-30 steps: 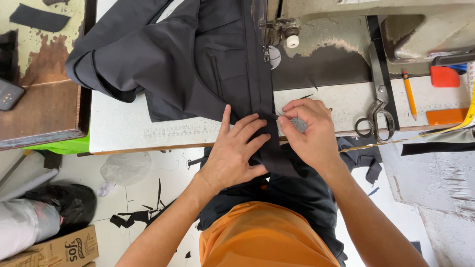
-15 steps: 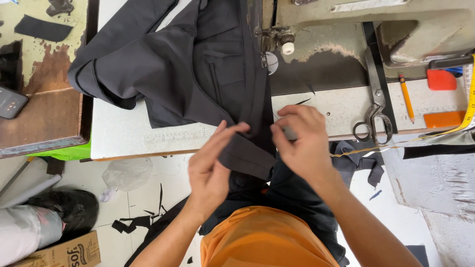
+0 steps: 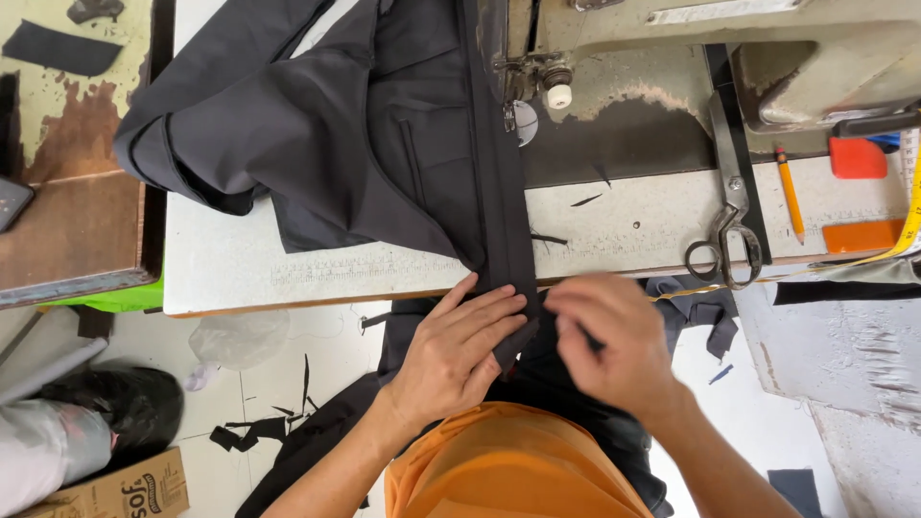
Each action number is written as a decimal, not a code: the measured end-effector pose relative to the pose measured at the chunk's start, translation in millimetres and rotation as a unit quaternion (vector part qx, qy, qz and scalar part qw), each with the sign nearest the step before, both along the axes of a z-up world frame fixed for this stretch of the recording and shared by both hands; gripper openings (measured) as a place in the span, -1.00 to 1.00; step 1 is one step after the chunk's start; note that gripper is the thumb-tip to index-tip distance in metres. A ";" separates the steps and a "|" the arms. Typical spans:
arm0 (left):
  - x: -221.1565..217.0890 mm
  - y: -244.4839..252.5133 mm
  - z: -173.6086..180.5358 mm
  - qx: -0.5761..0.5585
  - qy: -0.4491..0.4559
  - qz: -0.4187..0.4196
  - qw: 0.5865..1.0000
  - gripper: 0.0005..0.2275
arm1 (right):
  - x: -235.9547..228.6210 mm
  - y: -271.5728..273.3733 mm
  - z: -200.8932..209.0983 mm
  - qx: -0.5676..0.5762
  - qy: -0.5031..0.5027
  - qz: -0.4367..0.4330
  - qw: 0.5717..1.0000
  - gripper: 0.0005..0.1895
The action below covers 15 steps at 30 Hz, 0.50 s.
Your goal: Measuring, cutting, and preparing fabric components and fasteners for garment assembly at a sewing station.
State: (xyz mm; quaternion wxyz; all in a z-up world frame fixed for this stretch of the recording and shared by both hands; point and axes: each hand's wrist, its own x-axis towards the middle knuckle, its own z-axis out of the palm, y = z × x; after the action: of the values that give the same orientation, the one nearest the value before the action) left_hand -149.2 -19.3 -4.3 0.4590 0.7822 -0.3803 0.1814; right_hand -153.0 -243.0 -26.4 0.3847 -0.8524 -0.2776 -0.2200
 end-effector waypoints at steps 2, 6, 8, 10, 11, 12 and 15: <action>-0.5 1.4 -0.1 0.018 -0.010 -0.004 1.000 -0.66 | 16.5 -1.4 18.4 0.023 -0.023 -0.061 0.998 -0.80; 0.0 2.3 5.6 0.037 -0.028 -0.002 0.999 -0.70 | 42.5 13.7 24.9 -0.022 -0.045 -0.069 0.996 -0.66; 2.0 6.7 14.5 0.105 -0.028 -0.036 0.993 -0.70 | 51.4 19.7 28.1 -0.146 -0.030 -0.063 0.987 -0.58; 6.1 7.7 26.6 0.101 -0.018 -0.039 0.994 -0.71 | 51.6 20.5 29.3 -0.168 -0.038 -0.070 0.982 -0.57; 7.8 8.6 32.2 0.095 -0.006 -0.043 0.995 -0.70 | 51.5 21.2 29.6 -0.192 -0.045 -0.077 0.977 -0.56; 16.1 9.6 39.6 0.093 -0.004 -0.042 0.995 -0.70 | 51.9 21.4 29.0 -0.194 -0.044 -0.075 0.977 -0.56; 52.5 9.1 46.0 0.053 -0.039 -0.024 0.998 -0.67 | 53.0 22.3 21.4 -0.175 -0.041 -0.079 0.981 -0.58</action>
State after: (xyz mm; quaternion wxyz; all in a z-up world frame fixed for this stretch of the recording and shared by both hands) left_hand -96.6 -10.2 41.7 0.4057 0.7885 -0.4257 0.1802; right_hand -100.0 -220.7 -5.0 0.1991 -0.9162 -0.2592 -0.2319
